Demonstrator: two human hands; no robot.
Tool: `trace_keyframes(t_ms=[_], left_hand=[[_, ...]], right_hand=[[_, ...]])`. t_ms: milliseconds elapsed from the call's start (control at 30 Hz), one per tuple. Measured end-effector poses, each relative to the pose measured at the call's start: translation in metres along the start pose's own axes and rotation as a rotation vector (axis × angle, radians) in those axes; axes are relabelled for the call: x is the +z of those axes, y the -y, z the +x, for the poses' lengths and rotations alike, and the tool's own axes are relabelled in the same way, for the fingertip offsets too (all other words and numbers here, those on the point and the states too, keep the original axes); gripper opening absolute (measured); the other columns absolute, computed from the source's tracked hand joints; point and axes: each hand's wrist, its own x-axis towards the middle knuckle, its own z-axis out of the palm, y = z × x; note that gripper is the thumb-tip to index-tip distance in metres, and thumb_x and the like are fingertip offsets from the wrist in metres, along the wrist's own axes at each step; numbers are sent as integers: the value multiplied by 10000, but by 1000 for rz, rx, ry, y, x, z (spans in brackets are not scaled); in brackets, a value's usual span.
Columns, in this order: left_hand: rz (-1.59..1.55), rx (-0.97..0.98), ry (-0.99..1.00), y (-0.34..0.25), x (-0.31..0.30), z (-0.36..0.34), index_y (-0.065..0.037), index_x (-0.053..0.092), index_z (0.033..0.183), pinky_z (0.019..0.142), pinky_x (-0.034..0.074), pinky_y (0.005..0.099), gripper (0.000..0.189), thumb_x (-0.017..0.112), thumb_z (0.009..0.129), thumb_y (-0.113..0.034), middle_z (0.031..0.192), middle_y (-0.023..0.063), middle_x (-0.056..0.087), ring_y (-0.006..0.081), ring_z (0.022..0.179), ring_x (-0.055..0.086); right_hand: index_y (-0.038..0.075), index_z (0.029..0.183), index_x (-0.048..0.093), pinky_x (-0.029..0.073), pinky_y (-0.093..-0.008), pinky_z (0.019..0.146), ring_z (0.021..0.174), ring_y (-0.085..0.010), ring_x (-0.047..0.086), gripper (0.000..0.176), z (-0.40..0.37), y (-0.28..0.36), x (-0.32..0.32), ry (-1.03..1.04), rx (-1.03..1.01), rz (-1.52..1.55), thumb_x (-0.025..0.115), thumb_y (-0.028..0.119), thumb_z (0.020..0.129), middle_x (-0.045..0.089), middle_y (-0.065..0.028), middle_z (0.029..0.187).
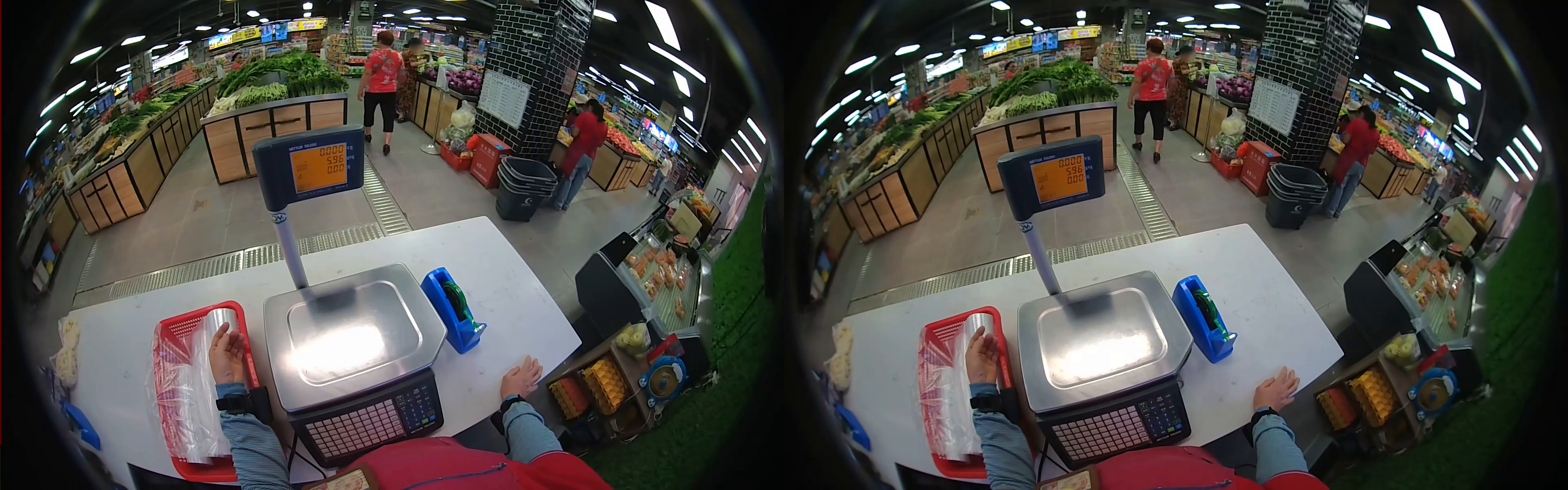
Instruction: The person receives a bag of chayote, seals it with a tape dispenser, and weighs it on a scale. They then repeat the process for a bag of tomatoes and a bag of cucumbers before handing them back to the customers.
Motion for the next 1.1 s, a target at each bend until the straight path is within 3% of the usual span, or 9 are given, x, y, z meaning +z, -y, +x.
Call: trace_keyframes(t_ms=[100,333,400,633,733,800,1100], left_hand=[[-68,2,-44,-9,16,-11,-49,529,1125,751,505,275,262,499,869,-98,859,55,607,151,775,593],[-63,-1,-39,-6,11,-8,-47,523,1129,760,501,276,269,505,866,-102,872,59,605,152,787,591],[-13,6,4,1,-1,2,-116,528,1159,801,453,326,292,490,873,-161,926,26,606,159,866,578],[-5,1,7,-2,4,-3,-128,533,1153,796,451,321,287,495,871,-163,922,17,604,150,862,576],[-60,-6,-46,-7,12,-8,-54,524,1127,750,503,275,268,512,864,-104,869,54,606,149,784,591],[-2,-1,6,0,0,0,-133,536,1150,783,448,313,287,501,868,-168,919,12,605,146,861,576],[-13,5,16,0,0,-1,-125,536,1149,785,456,318,288,506,865,-164,921,17,605,153,862,579]], right_hand=[[117,1284,384,281,-584,952,1306,-295,191,465,0,-1,0,-3,-4,-4,454,166,827,296,-87,1364],[119,1281,390,286,-572,948,1304,-291,194,460,0,-1,0,-7,-6,-3,455,166,829,297,-86,1364],[119,1281,391,286,-570,947,1304,-291,194,460,1,-2,2,-10,-9,-5,456,166,828,298,-86,1364],[118,1278,394,284,-566,945,1301,-293,202,460,1,-2,3,-18,-11,-2,460,166,826,304,-87,1361],[119,1277,395,286,-564,943,1300,-293,203,458,2,-3,4,-21,-13,-2,460,166,826,304,-85,1362],[120,1277,395,287,-564,942,1300,-293,204,458,2,-3,5,-21,-14,-10,460,166,825,304,-85,1362],[120,1277,390,288,-570,942,1300,-295,203,459,1,-1,2,-13,-10,-16,461,168,826,302,-87,1362]])
